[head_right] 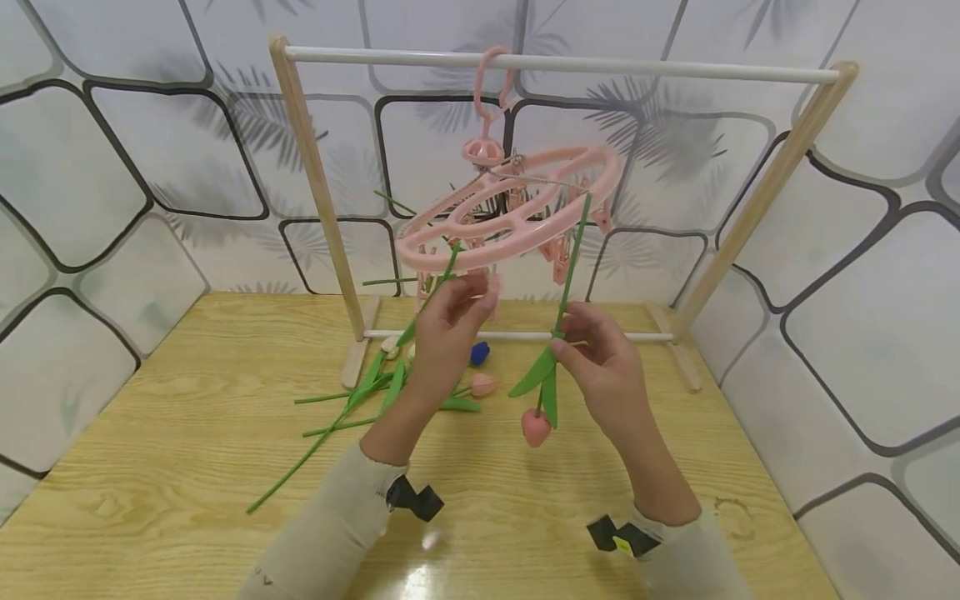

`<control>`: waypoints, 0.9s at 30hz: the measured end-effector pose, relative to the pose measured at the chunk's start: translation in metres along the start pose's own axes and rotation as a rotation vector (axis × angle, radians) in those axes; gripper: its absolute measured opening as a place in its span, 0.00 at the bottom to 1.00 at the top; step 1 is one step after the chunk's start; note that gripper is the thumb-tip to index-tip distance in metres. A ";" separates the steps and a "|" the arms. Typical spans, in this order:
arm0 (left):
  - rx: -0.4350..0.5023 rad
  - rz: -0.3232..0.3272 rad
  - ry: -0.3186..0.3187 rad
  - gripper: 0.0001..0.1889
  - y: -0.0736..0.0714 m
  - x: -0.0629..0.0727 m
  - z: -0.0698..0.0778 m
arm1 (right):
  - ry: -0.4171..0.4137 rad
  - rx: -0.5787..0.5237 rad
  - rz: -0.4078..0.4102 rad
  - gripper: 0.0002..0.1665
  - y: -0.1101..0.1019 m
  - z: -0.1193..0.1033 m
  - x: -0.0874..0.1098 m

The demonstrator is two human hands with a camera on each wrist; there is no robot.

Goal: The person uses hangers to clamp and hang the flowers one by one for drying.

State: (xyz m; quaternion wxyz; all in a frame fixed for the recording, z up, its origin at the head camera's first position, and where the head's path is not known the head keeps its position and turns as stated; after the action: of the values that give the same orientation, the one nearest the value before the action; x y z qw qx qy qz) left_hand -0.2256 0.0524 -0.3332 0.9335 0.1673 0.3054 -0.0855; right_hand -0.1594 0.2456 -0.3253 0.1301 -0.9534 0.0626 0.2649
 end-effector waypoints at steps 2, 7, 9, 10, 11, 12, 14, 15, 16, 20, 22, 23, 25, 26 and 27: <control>0.015 0.006 0.001 0.14 0.002 -0.001 -0.001 | 0.002 -0.006 -0.001 0.24 0.001 0.000 0.000; 0.002 0.015 -0.010 0.13 0.002 0.000 -0.002 | 0.016 -0.007 -0.013 0.24 0.004 0.002 0.000; 0.009 0.006 -0.010 0.12 0.002 -0.001 -0.001 | 0.022 0.005 -0.024 0.24 0.007 0.003 -0.001; 0.016 -0.001 -0.012 0.12 0.002 -0.001 0.000 | 0.025 0.013 -0.030 0.24 0.008 0.003 -0.001; 0.024 -0.009 -0.017 0.12 0.002 -0.001 0.000 | 0.026 0.025 -0.031 0.24 0.009 0.003 -0.002; 0.034 -0.019 -0.020 0.11 0.001 -0.001 0.001 | 0.027 0.035 -0.032 0.24 0.011 0.002 -0.003; 0.051 -0.035 -0.035 0.11 0.001 -0.002 0.003 | 0.024 0.042 -0.035 0.24 0.014 0.001 -0.005; 0.061 -0.044 -0.042 0.11 0.001 -0.002 0.004 | 0.021 0.047 -0.034 0.23 0.015 0.000 -0.007; 0.065 -0.052 -0.048 0.11 0.001 -0.002 0.005 | 0.020 0.047 -0.032 0.23 0.017 0.000 -0.008; 0.108 -0.087 -0.074 0.13 0.001 -0.001 0.008 | -0.002 0.012 -0.029 0.23 0.023 -0.003 -0.014; 0.135 -0.104 -0.088 0.14 0.001 -0.001 0.009 | -0.008 -0.007 -0.029 0.23 0.026 -0.004 -0.016; 0.153 -0.110 -0.092 0.13 0.001 0.000 0.009 | -0.011 -0.020 -0.030 0.23 0.027 -0.004 -0.017; 0.165 -0.119 -0.086 0.13 0.000 -0.001 0.009 | -0.010 -0.034 -0.027 0.23 0.028 -0.004 -0.018; 0.164 -0.119 -0.084 0.12 -0.001 -0.001 0.009 | -0.011 -0.036 -0.026 0.24 0.028 -0.004 -0.019; 0.162 -0.115 -0.083 0.12 -0.001 -0.001 0.010 | -0.010 -0.042 -0.023 0.24 0.028 -0.005 -0.019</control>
State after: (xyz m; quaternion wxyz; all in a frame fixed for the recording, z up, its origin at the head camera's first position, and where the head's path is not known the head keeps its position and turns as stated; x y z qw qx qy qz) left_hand -0.2213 0.0478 -0.3255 0.9223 0.2206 0.2678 -0.1701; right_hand -0.1790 0.2180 -0.3175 0.1132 -0.9553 0.0454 0.2692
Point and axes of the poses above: each hand's wrist, its own x-axis away from the middle knuckle, its own y-axis out of the palm, z = x × y, the point moved 1 cm from there along -x, towards the middle knuckle, and after that the axes turned 13 degrees about x, right-handed, at the moved point
